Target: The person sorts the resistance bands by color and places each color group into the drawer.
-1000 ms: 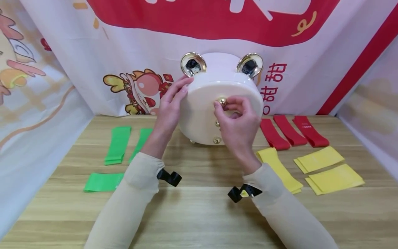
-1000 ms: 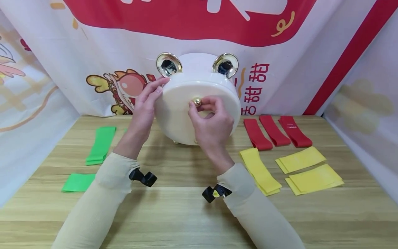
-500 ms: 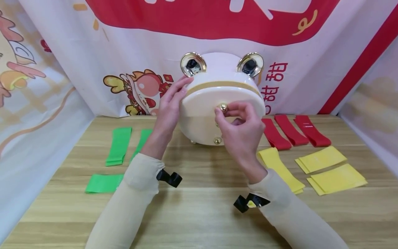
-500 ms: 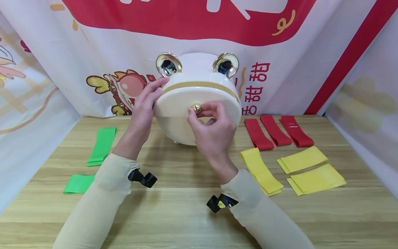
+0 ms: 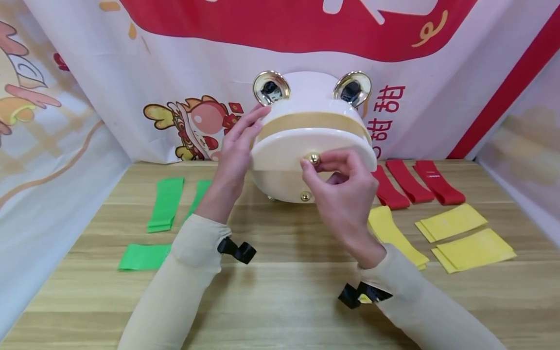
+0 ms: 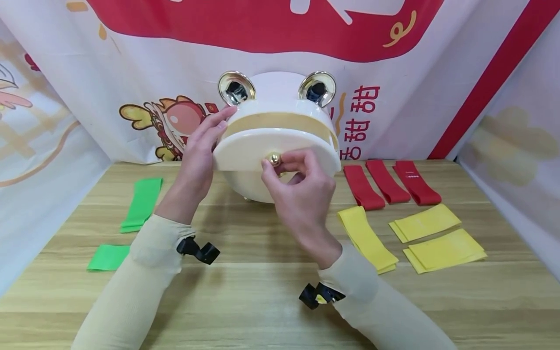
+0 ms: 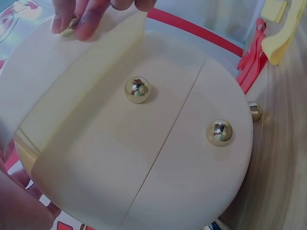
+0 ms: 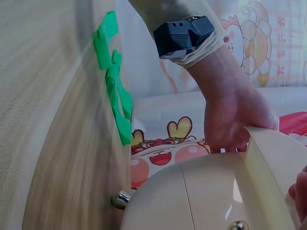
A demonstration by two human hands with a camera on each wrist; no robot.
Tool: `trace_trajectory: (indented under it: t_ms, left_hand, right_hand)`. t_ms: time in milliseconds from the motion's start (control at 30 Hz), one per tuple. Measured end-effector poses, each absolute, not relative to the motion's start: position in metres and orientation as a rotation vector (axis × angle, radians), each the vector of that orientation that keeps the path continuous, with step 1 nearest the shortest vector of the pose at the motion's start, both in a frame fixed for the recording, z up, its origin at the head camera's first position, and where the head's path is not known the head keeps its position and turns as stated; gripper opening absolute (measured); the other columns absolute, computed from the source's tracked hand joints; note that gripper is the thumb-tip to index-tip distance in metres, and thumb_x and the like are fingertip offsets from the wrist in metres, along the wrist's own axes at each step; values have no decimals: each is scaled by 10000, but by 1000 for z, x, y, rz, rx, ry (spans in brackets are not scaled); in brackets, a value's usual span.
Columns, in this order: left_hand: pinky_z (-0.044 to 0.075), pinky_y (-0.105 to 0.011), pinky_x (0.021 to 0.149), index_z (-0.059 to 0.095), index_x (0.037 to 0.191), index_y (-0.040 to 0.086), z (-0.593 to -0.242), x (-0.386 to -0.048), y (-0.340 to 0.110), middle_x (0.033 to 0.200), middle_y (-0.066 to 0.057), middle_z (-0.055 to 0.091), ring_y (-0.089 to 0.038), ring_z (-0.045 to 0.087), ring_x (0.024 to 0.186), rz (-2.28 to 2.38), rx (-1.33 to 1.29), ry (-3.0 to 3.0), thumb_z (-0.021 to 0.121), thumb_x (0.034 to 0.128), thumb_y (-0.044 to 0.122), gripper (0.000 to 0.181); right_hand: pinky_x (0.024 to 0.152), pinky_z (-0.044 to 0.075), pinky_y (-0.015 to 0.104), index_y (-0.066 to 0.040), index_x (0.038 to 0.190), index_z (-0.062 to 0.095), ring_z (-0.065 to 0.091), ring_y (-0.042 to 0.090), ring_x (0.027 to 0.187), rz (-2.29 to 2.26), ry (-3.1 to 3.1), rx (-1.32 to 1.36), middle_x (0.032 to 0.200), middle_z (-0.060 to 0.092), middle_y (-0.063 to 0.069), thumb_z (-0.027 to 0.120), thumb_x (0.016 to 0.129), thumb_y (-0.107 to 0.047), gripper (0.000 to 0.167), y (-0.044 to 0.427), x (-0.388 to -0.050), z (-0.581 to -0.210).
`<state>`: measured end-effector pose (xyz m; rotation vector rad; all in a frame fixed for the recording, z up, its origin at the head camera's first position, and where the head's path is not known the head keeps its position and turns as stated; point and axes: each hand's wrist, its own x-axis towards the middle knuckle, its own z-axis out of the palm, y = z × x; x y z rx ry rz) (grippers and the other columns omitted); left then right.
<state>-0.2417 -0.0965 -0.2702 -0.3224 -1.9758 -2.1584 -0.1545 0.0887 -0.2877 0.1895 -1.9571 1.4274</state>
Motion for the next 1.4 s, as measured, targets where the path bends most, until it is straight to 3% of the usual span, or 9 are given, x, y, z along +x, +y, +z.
trace_trajectory:
  t_ms: [500,767,1000,1400]
  left_hand:
    - [281,-414,1318,704,1404,191,-264,-241,-99,1584,158,550,-31,369,1551,-2336,-268,-1921,606,1077,240,345]
    - [309,-369,1308,705,1403,198,-263,-239,-94,1608,179,516,-5,363,1552,-2323,-238,-1930,592,1085,236,339]
    - [256,-290,1320,704,1405,193,-261,-237,-94,1619,164,510,-5,360,1557,-2280,-226,-1954,592,1086,235,341]
    - [253,-321,1330,705,1401,234,-260,-235,-93,1638,181,478,-13,353,1562,-2253,-195,-1991,576,1095,265,333]
  right_hand:
    - [541,456,172,-17,1041,682,619,87,633,1435,-1967,241,938,817,79,866,882,-159,281,93,-140,-287]
    - [524,443,166,-4,1019,685,605,64,608,1429,-1965,267,921,818,94,877,872,-138,277,97,-134,-287]
    - [504,434,168,4,1018,686,612,38,602,1410,-1951,303,905,818,99,887,860,-114,282,96,-132,-288]
    - [487,425,174,7,1035,684,565,70,544,1381,-1971,351,910,818,92,888,860,-113,295,99,-130,-288]
